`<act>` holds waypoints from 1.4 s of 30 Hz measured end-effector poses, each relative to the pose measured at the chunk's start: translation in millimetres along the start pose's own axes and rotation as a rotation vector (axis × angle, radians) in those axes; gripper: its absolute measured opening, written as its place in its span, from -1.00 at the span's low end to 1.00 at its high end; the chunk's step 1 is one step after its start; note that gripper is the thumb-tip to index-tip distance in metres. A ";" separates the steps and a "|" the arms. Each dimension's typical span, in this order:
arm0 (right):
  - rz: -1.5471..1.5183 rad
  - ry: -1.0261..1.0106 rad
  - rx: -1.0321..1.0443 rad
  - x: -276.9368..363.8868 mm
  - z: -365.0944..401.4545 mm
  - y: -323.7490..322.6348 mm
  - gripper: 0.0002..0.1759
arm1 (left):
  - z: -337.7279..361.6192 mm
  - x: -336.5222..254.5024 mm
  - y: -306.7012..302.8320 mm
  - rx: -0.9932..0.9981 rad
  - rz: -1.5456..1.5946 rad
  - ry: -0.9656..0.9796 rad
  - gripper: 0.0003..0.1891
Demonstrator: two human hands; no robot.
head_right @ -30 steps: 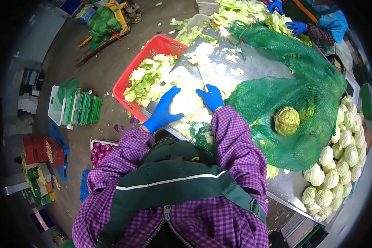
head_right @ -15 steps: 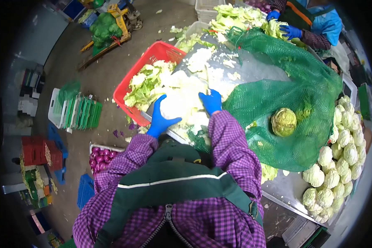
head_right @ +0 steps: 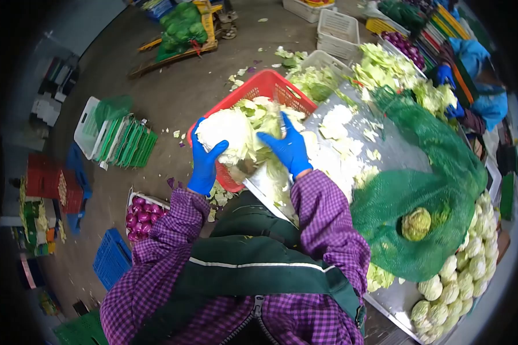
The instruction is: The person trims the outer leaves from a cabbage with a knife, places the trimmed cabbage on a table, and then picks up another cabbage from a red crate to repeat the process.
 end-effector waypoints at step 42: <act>-0.422 0.365 -0.202 14.6 -48.1 16.2 -0.85 | -82.1 0.9 -22.7 0.128 -0.242 0.281 0.12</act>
Point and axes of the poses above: each hand's wrist, its own z-axis away from the middle knuckle, its own y-axis out of the palm, x = y × z, the point moved 3 cm from there along -z, towards the middle knuckle, and after that the axes turned 11 degrees about -y, right-handed, at the moved point
